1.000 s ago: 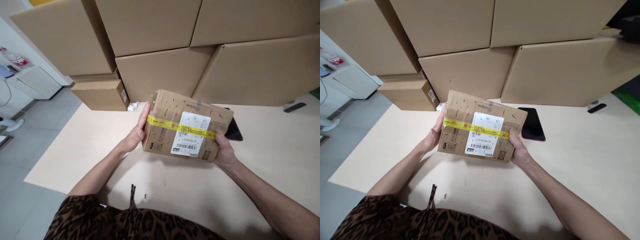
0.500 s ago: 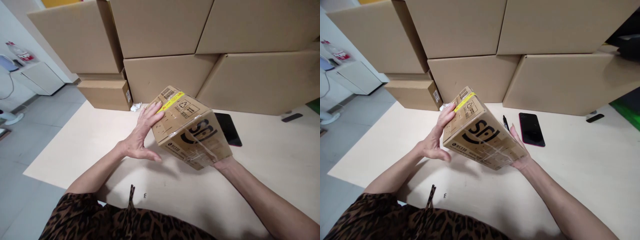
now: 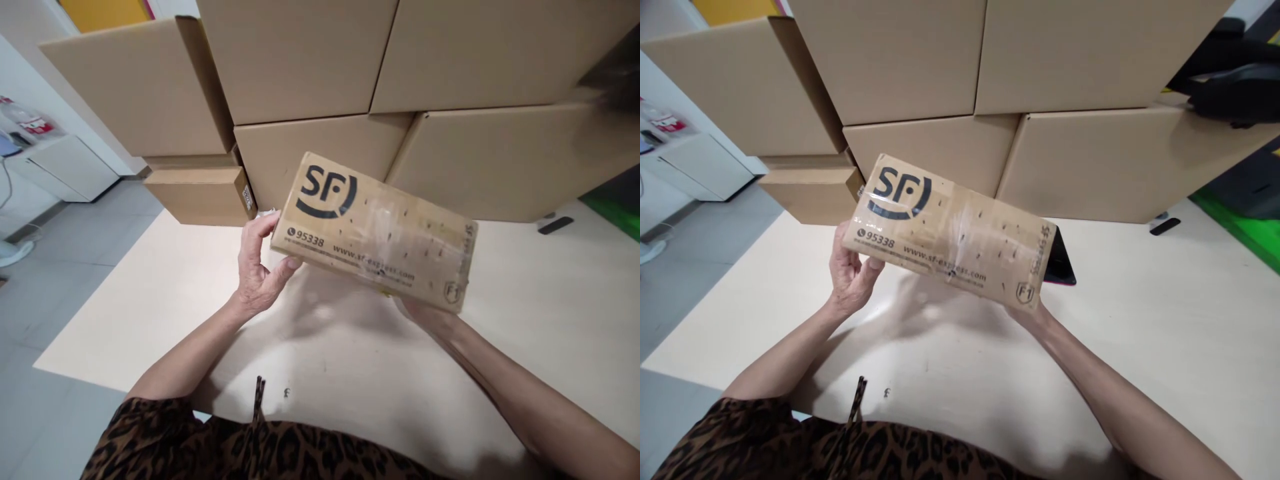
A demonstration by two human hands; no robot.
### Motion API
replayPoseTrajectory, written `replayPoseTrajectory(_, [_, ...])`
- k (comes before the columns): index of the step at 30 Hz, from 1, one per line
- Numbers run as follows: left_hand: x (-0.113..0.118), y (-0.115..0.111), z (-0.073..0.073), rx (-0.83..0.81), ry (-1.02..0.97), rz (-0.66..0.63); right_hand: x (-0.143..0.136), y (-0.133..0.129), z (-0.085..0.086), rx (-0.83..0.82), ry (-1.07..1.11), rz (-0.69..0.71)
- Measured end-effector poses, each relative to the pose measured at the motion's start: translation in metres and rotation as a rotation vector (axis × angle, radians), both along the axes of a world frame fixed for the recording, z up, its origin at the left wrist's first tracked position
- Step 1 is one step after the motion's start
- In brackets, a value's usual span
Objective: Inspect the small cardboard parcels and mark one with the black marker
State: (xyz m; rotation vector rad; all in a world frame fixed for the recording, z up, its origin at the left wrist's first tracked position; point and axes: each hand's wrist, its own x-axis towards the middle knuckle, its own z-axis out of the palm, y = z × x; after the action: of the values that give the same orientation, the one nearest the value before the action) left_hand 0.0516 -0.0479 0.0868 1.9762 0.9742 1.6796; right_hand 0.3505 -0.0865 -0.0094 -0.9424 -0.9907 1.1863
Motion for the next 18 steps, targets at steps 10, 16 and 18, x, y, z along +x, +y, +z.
replayPoseTrajectory(10, [0.004, 0.006, 0.006, -0.243, -0.102, 0.008, -0.001, 0.005, 0.010, 0.157, -0.152, -0.110])
replayPoseTrajectory(16, [0.003, 0.010, 0.003, -0.285, -0.121, 0.045, 0.016, 0.005, 0.010, 0.231, -0.339, -0.189])
replayPoseTrajectory(18, [0.000, 0.013, 0.002, -0.313, -0.119, 0.059, 0.020, 0.005, 0.014, 0.226, -0.408, -0.188])
